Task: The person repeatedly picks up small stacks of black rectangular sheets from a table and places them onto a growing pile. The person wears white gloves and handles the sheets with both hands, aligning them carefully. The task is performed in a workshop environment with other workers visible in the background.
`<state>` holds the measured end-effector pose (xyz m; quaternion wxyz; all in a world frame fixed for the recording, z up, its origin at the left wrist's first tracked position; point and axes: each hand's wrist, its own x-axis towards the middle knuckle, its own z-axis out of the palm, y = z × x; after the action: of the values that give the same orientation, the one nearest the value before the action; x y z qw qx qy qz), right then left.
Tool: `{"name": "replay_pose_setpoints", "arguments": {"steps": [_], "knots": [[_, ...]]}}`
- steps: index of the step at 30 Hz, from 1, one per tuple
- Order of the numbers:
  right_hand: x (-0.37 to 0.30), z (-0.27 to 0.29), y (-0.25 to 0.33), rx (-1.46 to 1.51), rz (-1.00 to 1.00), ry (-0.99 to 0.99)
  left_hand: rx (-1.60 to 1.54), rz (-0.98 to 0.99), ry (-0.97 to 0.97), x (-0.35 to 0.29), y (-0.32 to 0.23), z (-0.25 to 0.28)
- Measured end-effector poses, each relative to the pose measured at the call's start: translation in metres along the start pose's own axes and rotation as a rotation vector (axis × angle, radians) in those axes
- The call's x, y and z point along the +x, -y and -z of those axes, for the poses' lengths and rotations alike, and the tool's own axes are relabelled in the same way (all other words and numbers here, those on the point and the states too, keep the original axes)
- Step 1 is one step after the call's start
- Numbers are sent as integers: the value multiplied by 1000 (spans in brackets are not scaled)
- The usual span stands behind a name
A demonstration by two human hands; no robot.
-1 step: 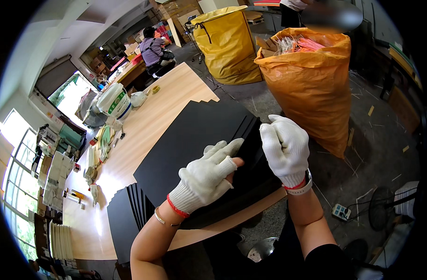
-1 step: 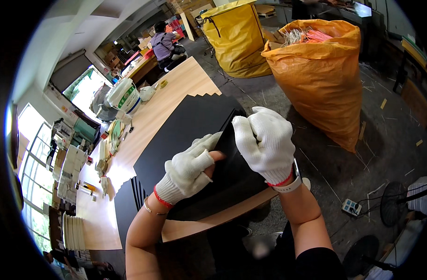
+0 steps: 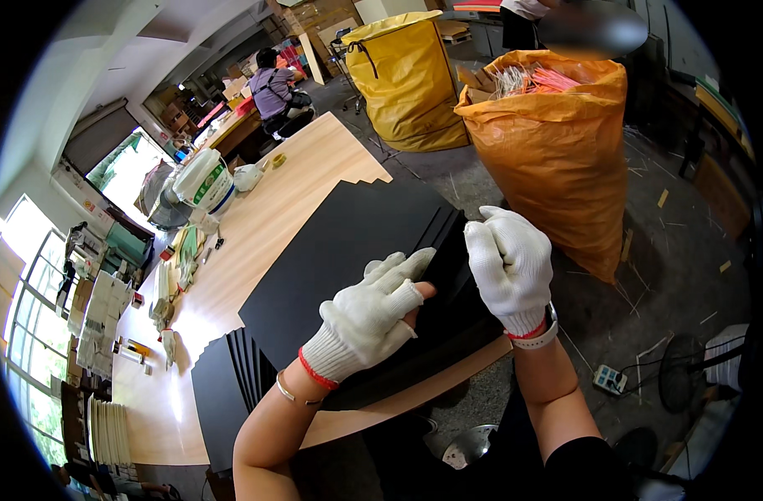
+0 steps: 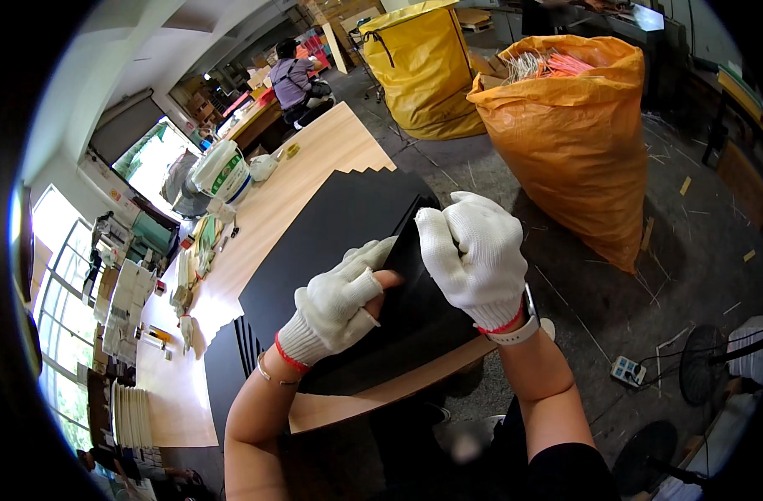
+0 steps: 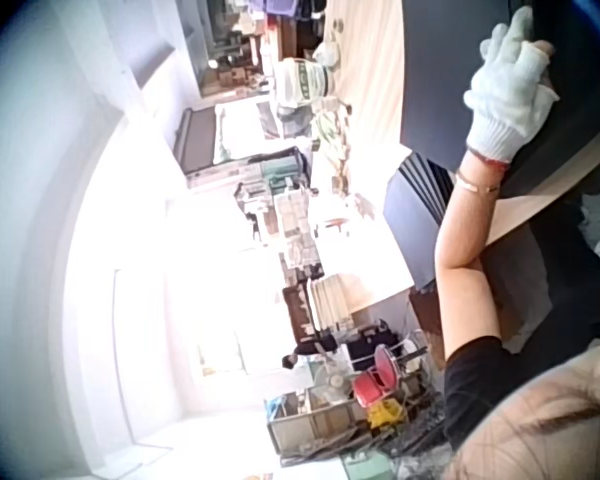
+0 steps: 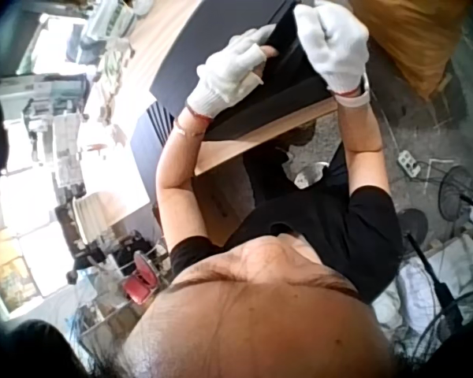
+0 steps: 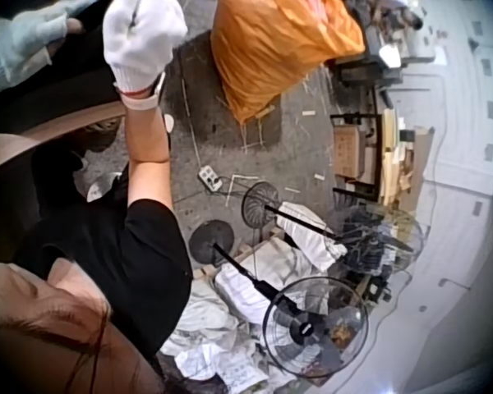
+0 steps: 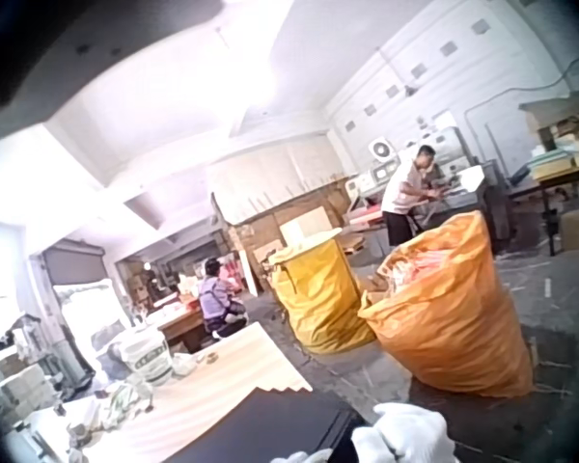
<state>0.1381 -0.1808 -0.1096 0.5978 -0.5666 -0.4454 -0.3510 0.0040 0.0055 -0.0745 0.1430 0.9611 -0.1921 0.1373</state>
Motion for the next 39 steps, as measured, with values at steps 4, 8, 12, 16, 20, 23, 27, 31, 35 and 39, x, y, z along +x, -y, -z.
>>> {"name": "replay_pose_setpoints", "arguments": {"steps": [4,8,12,16,20,23,27,31,35,39], "knots": [[1,0,2,24,-73,-15,-92,-19,22,1,2,8],[0,-3,1,26,-97,-46,-118,13,6,1,-2,8],[1,0,3,3,-70,-17,-107,57,27,0,-4,11],[1,0,2,13,-59,-22,-127,89,46,1,-5,12],[1,3,2,42,-124,-5,-132,92,49,4,-8,14],[4,4,7,-23,-92,52,-165,61,-12,0,-4,10],[1,2,8,38,-215,21,-158,51,5,-1,-10,10],[2,1,7,41,-206,-20,-160,-62,40,-1,6,8],[1,3,6,32,-180,-25,-190,21,8,2,-11,10],[5,8,10,28,-158,-27,-218,-34,-4,1,-5,11]]}}
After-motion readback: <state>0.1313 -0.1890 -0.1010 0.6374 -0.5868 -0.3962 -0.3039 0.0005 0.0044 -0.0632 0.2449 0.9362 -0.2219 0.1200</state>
